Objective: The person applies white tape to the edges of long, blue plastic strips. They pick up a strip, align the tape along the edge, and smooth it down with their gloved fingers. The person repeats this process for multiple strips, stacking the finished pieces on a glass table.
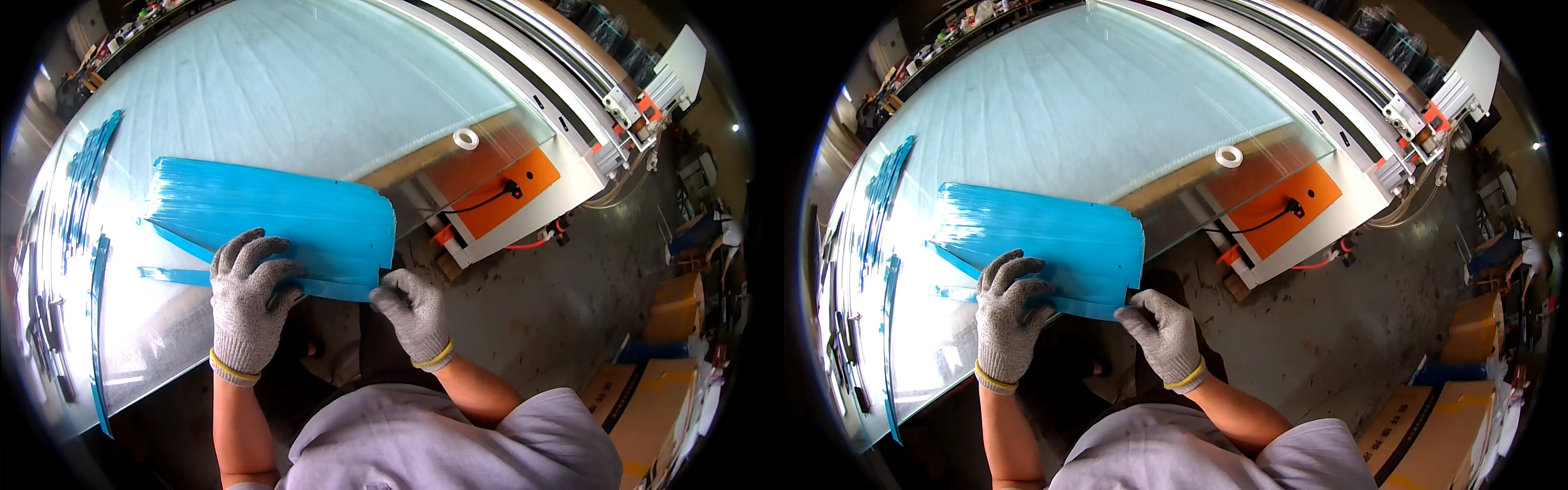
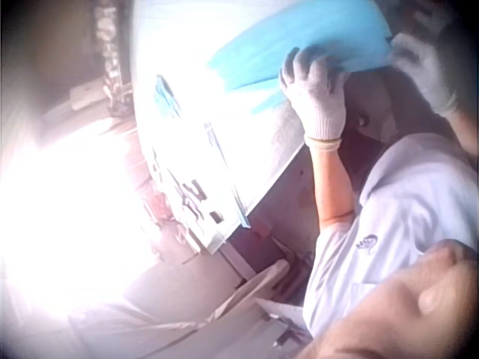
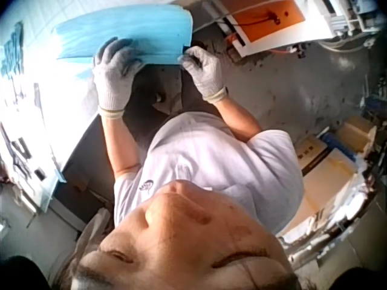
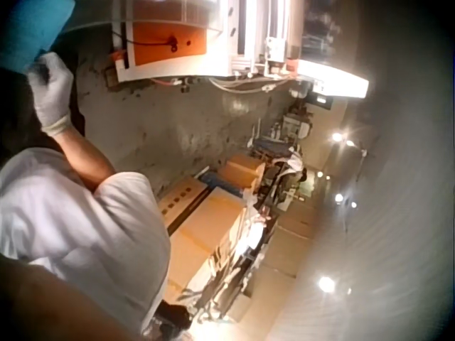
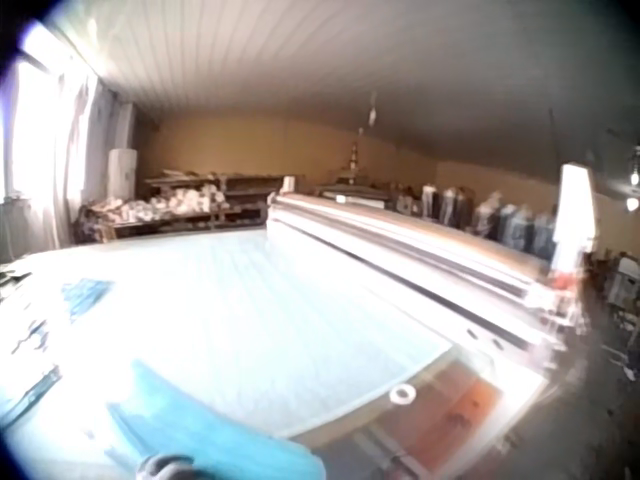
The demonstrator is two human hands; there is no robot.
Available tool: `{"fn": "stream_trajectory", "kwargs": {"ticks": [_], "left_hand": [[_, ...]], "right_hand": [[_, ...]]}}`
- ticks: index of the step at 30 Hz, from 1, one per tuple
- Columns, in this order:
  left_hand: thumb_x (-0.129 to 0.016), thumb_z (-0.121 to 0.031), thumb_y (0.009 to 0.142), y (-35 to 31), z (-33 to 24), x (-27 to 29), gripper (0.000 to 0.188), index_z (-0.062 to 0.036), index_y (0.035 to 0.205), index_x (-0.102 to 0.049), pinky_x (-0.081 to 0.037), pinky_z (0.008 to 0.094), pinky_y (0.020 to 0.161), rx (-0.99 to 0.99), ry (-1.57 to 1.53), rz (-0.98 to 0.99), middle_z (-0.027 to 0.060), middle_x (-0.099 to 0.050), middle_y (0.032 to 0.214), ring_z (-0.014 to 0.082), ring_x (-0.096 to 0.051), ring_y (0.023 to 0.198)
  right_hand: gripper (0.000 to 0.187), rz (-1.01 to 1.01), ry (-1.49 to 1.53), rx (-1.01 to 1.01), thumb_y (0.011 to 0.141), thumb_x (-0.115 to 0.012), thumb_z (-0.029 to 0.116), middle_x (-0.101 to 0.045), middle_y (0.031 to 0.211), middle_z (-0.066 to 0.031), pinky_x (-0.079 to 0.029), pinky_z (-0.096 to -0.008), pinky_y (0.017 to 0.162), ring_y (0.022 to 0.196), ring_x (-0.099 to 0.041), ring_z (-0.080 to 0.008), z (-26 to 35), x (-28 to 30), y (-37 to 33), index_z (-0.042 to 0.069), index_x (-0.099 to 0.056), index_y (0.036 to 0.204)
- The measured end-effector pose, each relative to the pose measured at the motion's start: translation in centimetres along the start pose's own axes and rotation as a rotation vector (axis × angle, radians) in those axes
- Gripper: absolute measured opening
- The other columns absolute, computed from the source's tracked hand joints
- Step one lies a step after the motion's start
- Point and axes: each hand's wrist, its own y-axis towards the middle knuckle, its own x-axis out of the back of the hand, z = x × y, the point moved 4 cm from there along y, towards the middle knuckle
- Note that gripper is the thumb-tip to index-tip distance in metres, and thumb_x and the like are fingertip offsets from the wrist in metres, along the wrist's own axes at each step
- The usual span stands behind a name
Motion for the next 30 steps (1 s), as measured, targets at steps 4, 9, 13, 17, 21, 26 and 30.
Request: {"fn": "stream_trajectory", "kwargs": {"ticks": [4, 9, 13, 17, 21, 26, 30], "left_hand": [[-0.082, -0.011, 0.068, 0.0, 0.0, 0.1, 0.025, -0.0112, 0.091, -0.072, -0.038, 0.054, 0.111, -0.021, -0.024, 0.013, 0.0063, -0.067, 0.118, 0.0353, -0.055, 0.127], [-0.081, -0.01, 0.069, -0.1, 0.1, 0.1, 0.021, -0.0114, 0.088, -0.071, -0.037, 0.0549, 0.113, -0.061, -0.027, -0.013, 0.0061, -0.067, 0.116, 0.0342, -0.057, 0.124], [-0.08, -0.009, 0.071, -0.3, 0.0, 0.1, 0.018, -0.0122, 0.085, -0.069, -0.036, 0.0555, 0.114, -0.064, 0.011, -0.072, 0.0061, -0.067, 0.116, 0.0339, -0.057, 0.124], [-0.079, -0.008, 0.072, -0.3, -0.1, 0.3, 0.018, -0.0124, 0.085, -0.067, -0.035, 0.056, 0.114, -0.06, 0.026, -0.094, 0.006, -0.068, 0.119, 0.034, -0.057, 0.124], [-0.079, -0.005, 0.069, -0.3, -0.4, 0.1, 0.024, -0.0098, 0.086, -0.063, -0.035, 0.0563, 0.115, -0.085, 0.016, -0.105, 0.0075, -0.068, 0.122, 0.0363, -0.056, 0.127], [-0.078, -0.002, 0.068, -0.5, -0.3, -0.1, 0.026, -0.0095, 0.09, -0.065, -0.035, 0.0564, 0.116, -0.111, 0.028, -0.064, 0.0084, -0.069, 0.106, 0.0334, -0.061, 0.114], [-0.076, -0.001, 0.068, -0.3, -1.1, 0.2, 0.031, -0.0088, 0.097, -0.07, -0.037, 0.0566, 0.114, -0.039, 0.007, -0.073, 0.0084, -0.067, 0.096, 0.0319, -0.063, 0.104]], "right_hand": [[0.028, -0.04, 0.227, -0.14, 0.104, -0.064, 0.023, -0.049, 0.073, 0.0032, -0.039, -0.0258, 0.062, 0.071, -0.04, -0.0059, -1.2, -0.2, -0.3, 0.001, -0.062, 0.086], [0.022, -0.044, 0.363, -0.356, 0.101, -0.067, 0.018, -0.053, 0.074, 0.0031, -0.04, -0.0246, 0.066, 0.072, -0.044, -0.0051, -1.4, -0.7, 0.6, -0.001, -0.066, 0.089], [0.016, -0.026, 0.43, -0.298, 0.097, -0.071, 0.013, -0.062, 0.077, 0.0004, -0.044, -0.0236, 0.068, 0.074, -0.052, -0.0048, -1.2, -1.5, 0.7, -0.002, -0.069, 0.092], [0.009, -0.084, 0.183, -0.18, 0.091, -0.076, 0.005, -0.069, 0.081, -0.0055, -0.05, -0.0263, 0.067, 0.075, -0.06, -0.0077, -1.1, -1.0, 0.0, -0.002, -0.069, 0.092], [0.012, -0.115, 0.046, -0.015, 0.087, -0.078, 0.0, -0.07, 0.085, -0.0101, -0.053, -0.0292, 0.068, 0.075, -0.066, -0.0129, -0.5, -0.5, -0.6, -0.001, -0.068, 0.093], [0.009, -0.053, -0.006, 0.12, 0.089, -0.075, 0.0, -0.071, 0.087, -0.0101, -0.054, -0.0292, 0.069, 0.076, -0.067, -0.0138, 0.5, -0.3, -0.4, 0.0, -0.067, 0.095], [0.012, -0.071, 0.139, -0.031, 0.098, -0.067, 0.01, -0.071, 0.084, -0.008, -0.054, -0.0283, 0.07, 0.075, -0.066, -0.0124, -0.2, 0.2, -0.2, -0.001, -0.068, 0.093]]}}
